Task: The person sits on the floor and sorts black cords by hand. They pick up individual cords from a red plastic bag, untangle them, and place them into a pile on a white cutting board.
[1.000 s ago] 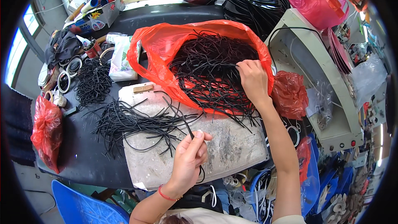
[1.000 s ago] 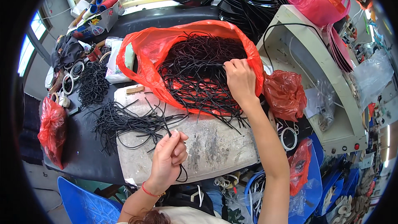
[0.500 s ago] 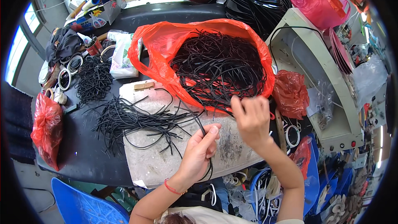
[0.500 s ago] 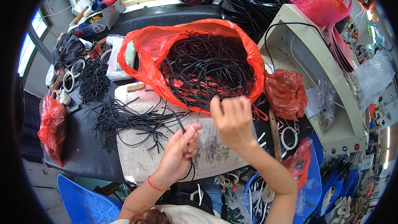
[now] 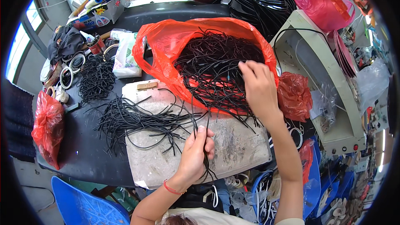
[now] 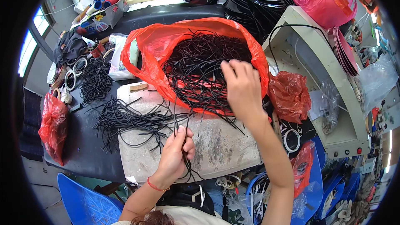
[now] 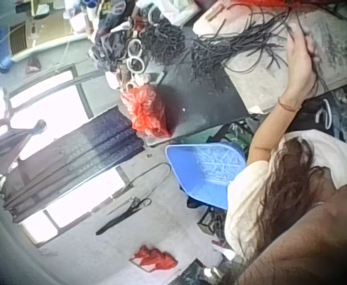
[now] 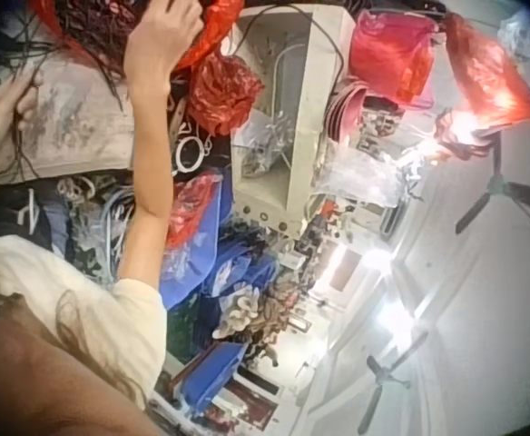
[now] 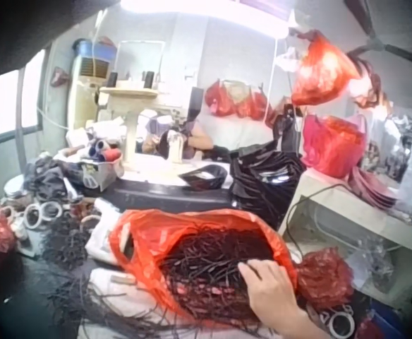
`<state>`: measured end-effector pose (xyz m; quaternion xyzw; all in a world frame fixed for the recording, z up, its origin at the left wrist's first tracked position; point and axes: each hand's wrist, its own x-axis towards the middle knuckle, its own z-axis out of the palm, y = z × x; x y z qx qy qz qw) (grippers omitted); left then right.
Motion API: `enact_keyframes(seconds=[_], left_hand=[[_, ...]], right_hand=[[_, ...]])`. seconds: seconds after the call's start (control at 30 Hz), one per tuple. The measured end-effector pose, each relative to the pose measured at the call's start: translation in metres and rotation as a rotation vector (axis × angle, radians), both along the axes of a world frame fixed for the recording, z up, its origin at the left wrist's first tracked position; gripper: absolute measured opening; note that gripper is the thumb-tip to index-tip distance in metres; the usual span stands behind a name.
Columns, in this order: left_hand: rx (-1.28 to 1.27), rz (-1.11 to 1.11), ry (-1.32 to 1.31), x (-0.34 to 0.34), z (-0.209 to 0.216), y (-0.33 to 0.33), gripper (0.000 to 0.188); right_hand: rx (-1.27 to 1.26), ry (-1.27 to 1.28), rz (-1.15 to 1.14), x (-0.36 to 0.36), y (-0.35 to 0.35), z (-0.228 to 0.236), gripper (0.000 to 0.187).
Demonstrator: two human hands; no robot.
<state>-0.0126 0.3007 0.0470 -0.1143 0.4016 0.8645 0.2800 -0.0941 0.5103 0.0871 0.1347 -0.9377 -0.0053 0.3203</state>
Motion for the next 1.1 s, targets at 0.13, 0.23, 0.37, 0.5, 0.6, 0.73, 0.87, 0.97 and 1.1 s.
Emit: enact_keyframes(seconds=[0.13, 0.23, 0.37, 0.5, 0.6, 0.73, 0.87, 0.97, 1.1], left_hand=[[0.051, 0.005, 0.02, 0.008, 0.017, -0.013, 0.03], [0.061, -0.012, 0.222, 0.011, 0.011, -0.022, 0.03], [0.113, 0.023, 0.005, 0.01, 0.015, -0.017, 0.03], [0.052, 0.037, 0.043, 0.016, 0.023, -0.016, 0.031], [0.075, 0.107, 0.087, 0.017, 0.016, -0.022, 0.03], [0.133, 0.116, 0.01, 0.018, 0.015, -0.013, 0.029], [0.095, 0.012, 0.028, 0.015, 0.014, -0.004, 0.026], [0.111, -0.036, 0.045, 0.005, 0.012, 0.0, 0.03], [0.182, -0.082, -0.059, -0.007, 0.006, 0.0, 0.027]], right_hand=[[0.045, -0.093, -0.06, -0.039, 0.034, -0.019, 0.022], [0.115, -0.073, -0.026, -0.044, 0.036, -0.027, 0.011], [0.088, 0.038, -0.006, -0.044, 0.035, -0.037, 0.007], [0.092, 0.048, -0.048, -0.046, 0.037, -0.035, 0.006], [0.016, 0.103, -0.044, -0.041, 0.036, -0.03, 0.008], [0.073, 0.163, -0.031, -0.027, 0.025, -0.019, 0.009], [0.14, 0.289, 0.047, -0.001, 0.003, -0.013, 0.016], [0.099, 0.208, 0.218, 0.032, -0.021, -0.011, 0.024], [-0.003, 0.024, 0.434, 0.081, -0.045, -0.026, 0.028]])
